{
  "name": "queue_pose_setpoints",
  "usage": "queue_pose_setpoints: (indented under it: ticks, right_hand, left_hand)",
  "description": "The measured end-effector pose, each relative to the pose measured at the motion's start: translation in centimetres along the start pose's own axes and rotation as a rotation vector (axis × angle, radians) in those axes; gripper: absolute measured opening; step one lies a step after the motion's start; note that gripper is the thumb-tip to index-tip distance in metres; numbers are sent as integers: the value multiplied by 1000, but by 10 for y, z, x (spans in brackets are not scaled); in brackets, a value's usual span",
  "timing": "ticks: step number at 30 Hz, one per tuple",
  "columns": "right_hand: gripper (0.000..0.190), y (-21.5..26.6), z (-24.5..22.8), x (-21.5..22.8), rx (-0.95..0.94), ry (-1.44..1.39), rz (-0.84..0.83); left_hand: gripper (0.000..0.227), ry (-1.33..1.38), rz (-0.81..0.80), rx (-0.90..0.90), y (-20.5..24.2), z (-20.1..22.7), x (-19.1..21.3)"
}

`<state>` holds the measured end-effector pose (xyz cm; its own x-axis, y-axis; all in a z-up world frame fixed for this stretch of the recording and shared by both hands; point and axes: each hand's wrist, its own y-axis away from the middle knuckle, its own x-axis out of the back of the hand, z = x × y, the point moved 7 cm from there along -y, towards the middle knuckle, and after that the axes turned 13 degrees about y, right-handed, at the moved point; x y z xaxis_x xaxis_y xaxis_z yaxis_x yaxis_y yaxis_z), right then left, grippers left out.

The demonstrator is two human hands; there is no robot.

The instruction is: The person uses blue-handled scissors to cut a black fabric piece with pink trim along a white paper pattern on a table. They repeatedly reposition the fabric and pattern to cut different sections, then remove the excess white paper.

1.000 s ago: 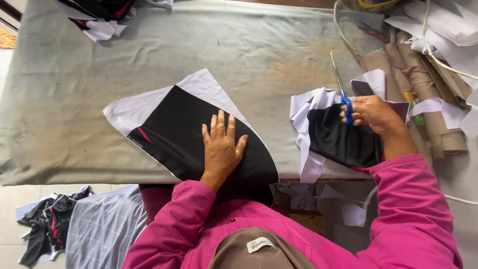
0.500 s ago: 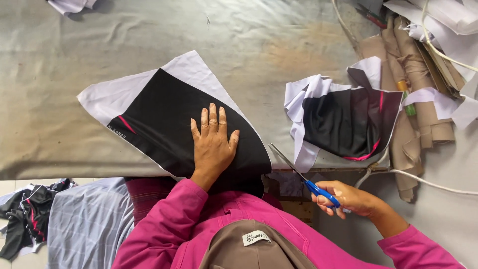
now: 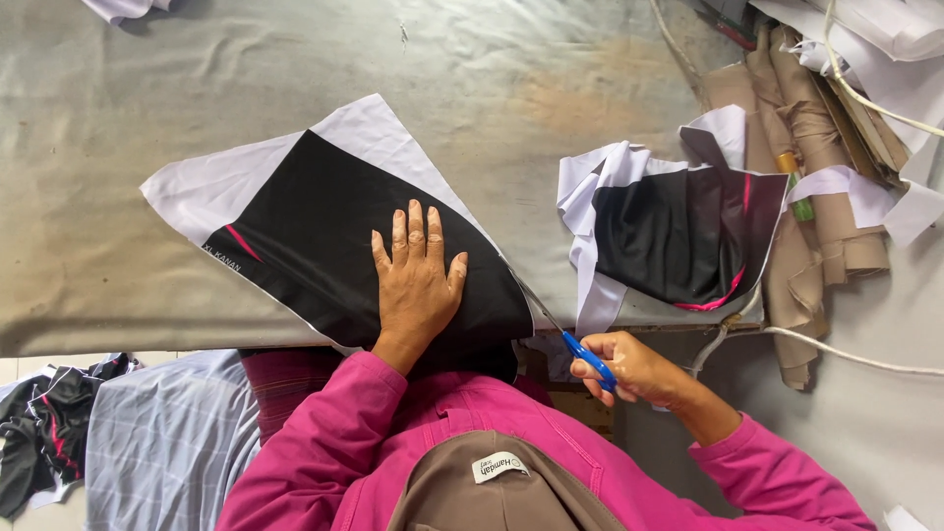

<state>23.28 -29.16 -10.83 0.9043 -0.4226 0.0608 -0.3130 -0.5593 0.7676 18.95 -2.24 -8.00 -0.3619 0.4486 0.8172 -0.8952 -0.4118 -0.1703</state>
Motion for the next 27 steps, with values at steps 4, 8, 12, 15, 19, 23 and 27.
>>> queue_pose_setpoints:
  ticks: [4,8,12,15,19,23,27]
  right_hand:
    - [34,0,4,-11,-21,-33,36]
    - [33,1,4,-18,-9,-53,110]
    - [32,3,2,-20,-8,-58,140]
    - [32,-2,16,-16,-9,-41,155]
    - [30,-5,22,-12,-40,-10,161]
    - [33,-2,3,-15,-24,-5,137]
    - [35,-1,-18,-19,-17,-6,139]
  left_hand:
    - [60,8,-2,-1,0,0,1]
    - [60,20,-3,-8,0,0,1]
    - [62,30,-5,-9,1,-2,-1]
    - [61,34,-2,-11,0,-1,0]
    - [60,43,-16,-10,0,-1,2]
    - [60,43,-16,-5,1,0,2]
    - [60,39,-13,-3,1,-1,2]
